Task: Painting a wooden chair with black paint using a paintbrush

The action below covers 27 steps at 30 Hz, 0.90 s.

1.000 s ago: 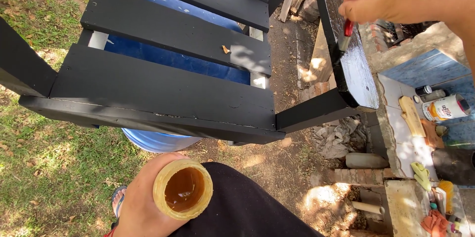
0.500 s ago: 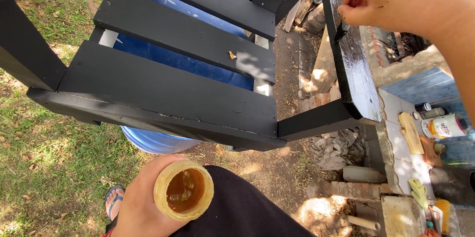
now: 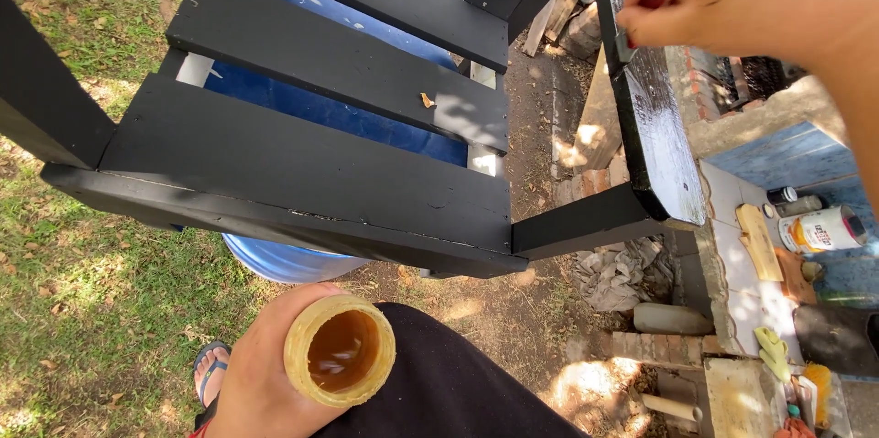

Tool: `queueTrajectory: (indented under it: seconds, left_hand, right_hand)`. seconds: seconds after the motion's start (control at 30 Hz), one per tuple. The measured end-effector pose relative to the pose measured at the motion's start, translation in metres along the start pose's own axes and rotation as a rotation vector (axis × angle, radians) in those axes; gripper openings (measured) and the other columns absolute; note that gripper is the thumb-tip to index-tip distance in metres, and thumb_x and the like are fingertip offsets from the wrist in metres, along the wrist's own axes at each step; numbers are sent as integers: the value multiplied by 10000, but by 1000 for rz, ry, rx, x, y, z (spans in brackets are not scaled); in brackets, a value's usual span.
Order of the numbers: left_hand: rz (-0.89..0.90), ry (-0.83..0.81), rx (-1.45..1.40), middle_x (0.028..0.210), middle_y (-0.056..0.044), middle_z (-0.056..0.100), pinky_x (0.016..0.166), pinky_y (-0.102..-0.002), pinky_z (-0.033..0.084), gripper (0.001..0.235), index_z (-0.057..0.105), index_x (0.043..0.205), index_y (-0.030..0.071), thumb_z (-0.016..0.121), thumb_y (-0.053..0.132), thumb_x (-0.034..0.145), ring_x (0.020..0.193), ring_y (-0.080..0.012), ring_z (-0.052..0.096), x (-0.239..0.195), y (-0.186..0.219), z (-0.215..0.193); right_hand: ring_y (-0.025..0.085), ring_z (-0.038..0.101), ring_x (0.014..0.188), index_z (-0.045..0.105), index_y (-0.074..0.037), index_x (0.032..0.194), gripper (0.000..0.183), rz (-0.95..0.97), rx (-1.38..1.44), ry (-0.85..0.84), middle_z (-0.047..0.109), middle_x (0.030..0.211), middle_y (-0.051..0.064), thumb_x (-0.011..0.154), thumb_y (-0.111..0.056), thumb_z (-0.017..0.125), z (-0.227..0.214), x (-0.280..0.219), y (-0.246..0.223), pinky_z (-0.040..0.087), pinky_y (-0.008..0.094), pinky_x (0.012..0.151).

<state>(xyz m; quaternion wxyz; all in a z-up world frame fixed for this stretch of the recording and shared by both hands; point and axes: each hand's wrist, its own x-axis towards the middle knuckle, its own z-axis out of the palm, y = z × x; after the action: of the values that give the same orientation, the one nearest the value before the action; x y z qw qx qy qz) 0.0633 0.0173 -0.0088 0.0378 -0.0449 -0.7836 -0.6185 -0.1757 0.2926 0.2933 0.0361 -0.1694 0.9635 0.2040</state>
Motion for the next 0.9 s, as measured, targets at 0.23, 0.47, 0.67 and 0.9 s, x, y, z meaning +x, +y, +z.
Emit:
queueTrajectory:
  seconds: [0.23,0.47,0.67,0.9]
  left_hand:
    - [-14,13,-9,1219,-3,711,969,-313,516,805,651,1200,164,971,250,467,1135,-170,686,0,-3,0]
    - [-12,33,-32,1162,-3,734,914,-314,546,723,661,1173,160,949,273,519,1073,-163,714,0,6,-2]
    - [-115,65,58,1154,42,755,877,-276,540,767,689,1150,204,963,259,435,1061,-129,731,2,-3,3]
    - [24,253,161,1030,44,785,844,-237,540,716,683,1123,165,910,325,463,961,-118,753,7,13,31]
  right_hand:
    - [199,537,548,759,-109,746,325,164,-207,-351,666,631,43,928,-321,594,-5,6,-15,474,324,602]
    - [225,538,475,664,-39,1189,468,223,-201,-173,711,664,143,1159,-459,459,18,25,33,468,283,412]
    - [230,543,717,663,8,1240,357,39,353,9,651,847,143,1064,-264,511,40,-25,120,433,290,651]
    - [180,631,842,577,-34,1150,186,-94,826,355,606,954,96,1019,-162,605,78,-130,168,539,260,786]
